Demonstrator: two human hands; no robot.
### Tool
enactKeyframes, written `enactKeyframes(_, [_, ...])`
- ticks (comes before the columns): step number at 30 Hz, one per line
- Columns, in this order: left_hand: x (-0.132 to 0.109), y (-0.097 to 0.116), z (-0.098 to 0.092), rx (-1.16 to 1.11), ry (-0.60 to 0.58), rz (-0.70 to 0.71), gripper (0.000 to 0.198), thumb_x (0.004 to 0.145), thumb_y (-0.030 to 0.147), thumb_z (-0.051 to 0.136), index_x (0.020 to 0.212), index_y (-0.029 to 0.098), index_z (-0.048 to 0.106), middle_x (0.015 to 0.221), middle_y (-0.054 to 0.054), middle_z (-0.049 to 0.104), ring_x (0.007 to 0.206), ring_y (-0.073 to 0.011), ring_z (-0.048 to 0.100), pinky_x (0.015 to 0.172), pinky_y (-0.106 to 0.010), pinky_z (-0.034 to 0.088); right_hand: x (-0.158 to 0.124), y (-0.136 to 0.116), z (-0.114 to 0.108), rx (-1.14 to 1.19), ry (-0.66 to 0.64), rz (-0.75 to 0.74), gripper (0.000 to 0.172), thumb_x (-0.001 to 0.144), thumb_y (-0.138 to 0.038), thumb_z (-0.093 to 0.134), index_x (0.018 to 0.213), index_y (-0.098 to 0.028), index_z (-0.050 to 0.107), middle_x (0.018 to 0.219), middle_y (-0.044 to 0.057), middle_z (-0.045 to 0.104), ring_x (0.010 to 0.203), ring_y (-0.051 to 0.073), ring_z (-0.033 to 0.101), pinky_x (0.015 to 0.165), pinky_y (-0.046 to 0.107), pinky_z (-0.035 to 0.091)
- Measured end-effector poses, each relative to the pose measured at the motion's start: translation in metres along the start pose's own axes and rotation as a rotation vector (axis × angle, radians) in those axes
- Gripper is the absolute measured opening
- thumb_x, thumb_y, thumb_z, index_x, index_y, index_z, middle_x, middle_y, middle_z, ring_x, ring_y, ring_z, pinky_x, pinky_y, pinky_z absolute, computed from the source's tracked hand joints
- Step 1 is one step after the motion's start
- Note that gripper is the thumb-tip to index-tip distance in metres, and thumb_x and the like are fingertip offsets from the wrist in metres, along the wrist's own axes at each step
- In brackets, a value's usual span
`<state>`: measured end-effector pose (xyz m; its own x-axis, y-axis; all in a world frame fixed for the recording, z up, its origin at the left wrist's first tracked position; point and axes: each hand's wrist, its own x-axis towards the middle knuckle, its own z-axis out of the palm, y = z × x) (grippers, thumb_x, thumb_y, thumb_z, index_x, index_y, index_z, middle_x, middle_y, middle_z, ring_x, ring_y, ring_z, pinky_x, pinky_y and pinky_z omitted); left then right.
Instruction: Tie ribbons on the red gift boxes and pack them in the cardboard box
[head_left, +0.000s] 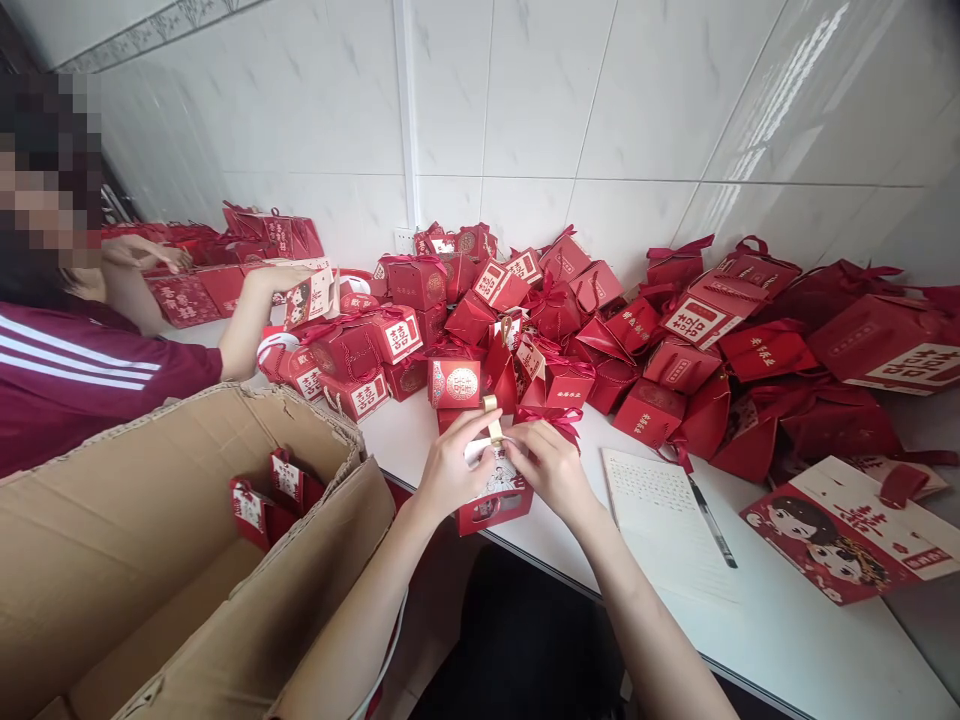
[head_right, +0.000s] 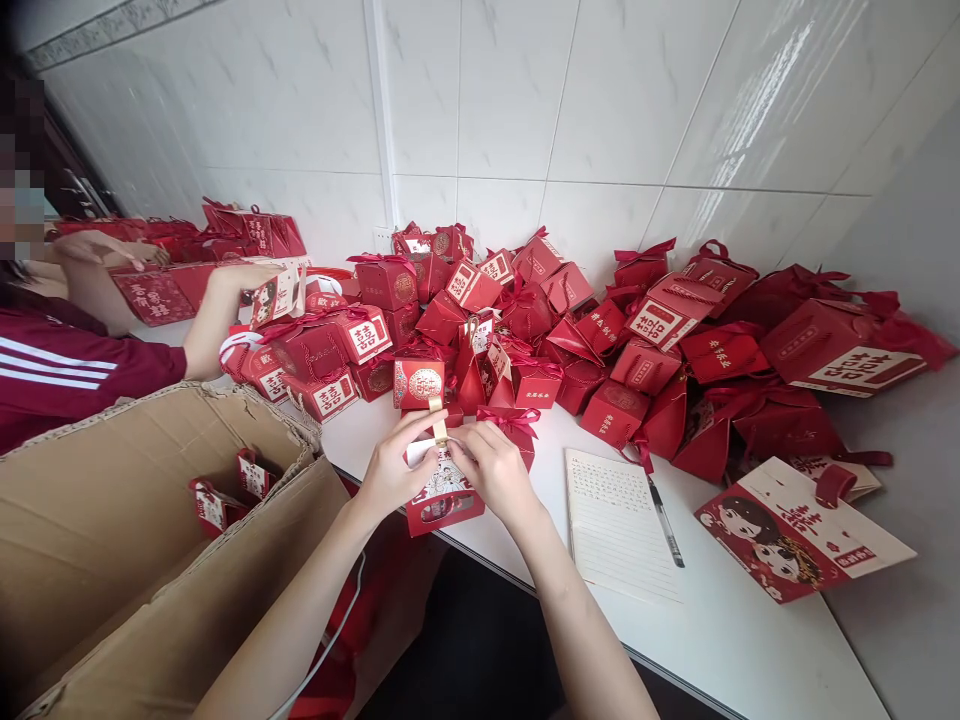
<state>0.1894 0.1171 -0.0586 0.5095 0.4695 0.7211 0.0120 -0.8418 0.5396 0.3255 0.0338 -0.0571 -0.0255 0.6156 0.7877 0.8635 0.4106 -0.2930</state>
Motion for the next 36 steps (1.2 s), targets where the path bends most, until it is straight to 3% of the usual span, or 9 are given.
enactKeyframes(9, [0.000, -0.002, -0.002, -0.050, -0.041, -0.004, 0.039, 0.078, 0.012, 0.051, 0.117, 0.017, 0.053, 0.109, -0.008, 0.059, 0.098, -0.0181, 0.059, 0.086, -0.032, 0.050, 0.004, -0.002, -0.006, 0.111, -0.059, 0.174, 0.014, 0.087, -0.021, 0.051, 0.096, -0.020, 0.062, 0.085, 0.004, 0.062, 0.077, 0.017, 0.058, 0.071, 0.030, 0.046])
enactKeyframes(15, [0.000, -0.003, -0.004, -0.103, -0.100, -0.075, 0.033, 0.081, 0.014, 0.049, 0.113, 0.020, 0.054, 0.095, -0.004, 0.059, 0.086, -0.0153, 0.059, 0.078, -0.030, 0.049, 0.003, 0.005, -0.001, 0.342, -0.112, 0.328, 0.017, 0.086, -0.027, 0.051, 0.089, -0.020, 0.066, 0.074, 0.001, 0.054, 0.068, 0.015, 0.053, 0.063, 0.027, 0.044])
enactKeyframes(21, [-0.004, -0.003, 0.000, -0.331, -0.072, -0.212, 0.046, 0.080, 0.016, 0.052, 0.123, 0.021, 0.036, 0.082, 0.000, 0.058, 0.077, -0.0135, 0.059, 0.072, -0.027, 0.048, 0.003, 0.009, 0.005, 0.466, -0.105, 0.331, 0.014, 0.085, -0.024, 0.051, 0.082, -0.018, 0.063, 0.074, 0.000, 0.051, 0.068, 0.014, 0.050, 0.063, 0.026, 0.040])
enactKeyframes(29, [-0.002, -0.007, 0.003, -0.401, -0.014, -0.315, 0.022, 0.076, 0.019, 0.057, 0.094, 0.018, 0.045, 0.086, -0.003, 0.060, 0.082, -0.0154, 0.060, 0.075, -0.028, 0.047, 0.003, 0.012, 0.008, 0.485, -0.083, 0.319, 0.017, 0.086, -0.028, 0.050, 0.078, -0.018, 0.061, 0.072, 0.000, 0.051, 0.067, 0.014, 0.049, 0.061, 0.026, 0.040])
enactKeyframes(33, [-0.019, -0.012, 0.001, -0.402, -0.038, -0.324, 0.039, 0.076, 0.024, 0.058, 0.111, 0.019, 0.041, 0.098, -0.006, 0.058, 0.090, -0.0175, 0.059, 0.080, -0.031, 0.047, -0.004, 0.010, 0.012, 0.484, -0.059, 0.357, 0.018, 0.088, -0.032, 0.048, 0.087, -0.019, 0.060, 0.082, 0.002, 0.057, 0.078, 0.016, 0.055, 0.071, 0.029, 0.045])
enactKeyframes(36, [-0.042, -0.017, -0.001, -0.423, -0.151, -0.415, 0.050, 0.076, 0.028, 0.059, 0.120, 0.017, 0.039, 0.112, -0.010, 0.057, 0.098, -0.0208, 0.058, 0.084, -0.034, 0.047, -0.014, 0.010, 0.012, 0.464, 0.006, 0.405, 0.033, 0.088, -0.035, 0.048, 0.118, -0.021, 0.047, 0.103, 0.007, 0.058, 0.098, 0.020, 0.055, 0.083, 0.035, 0.045])
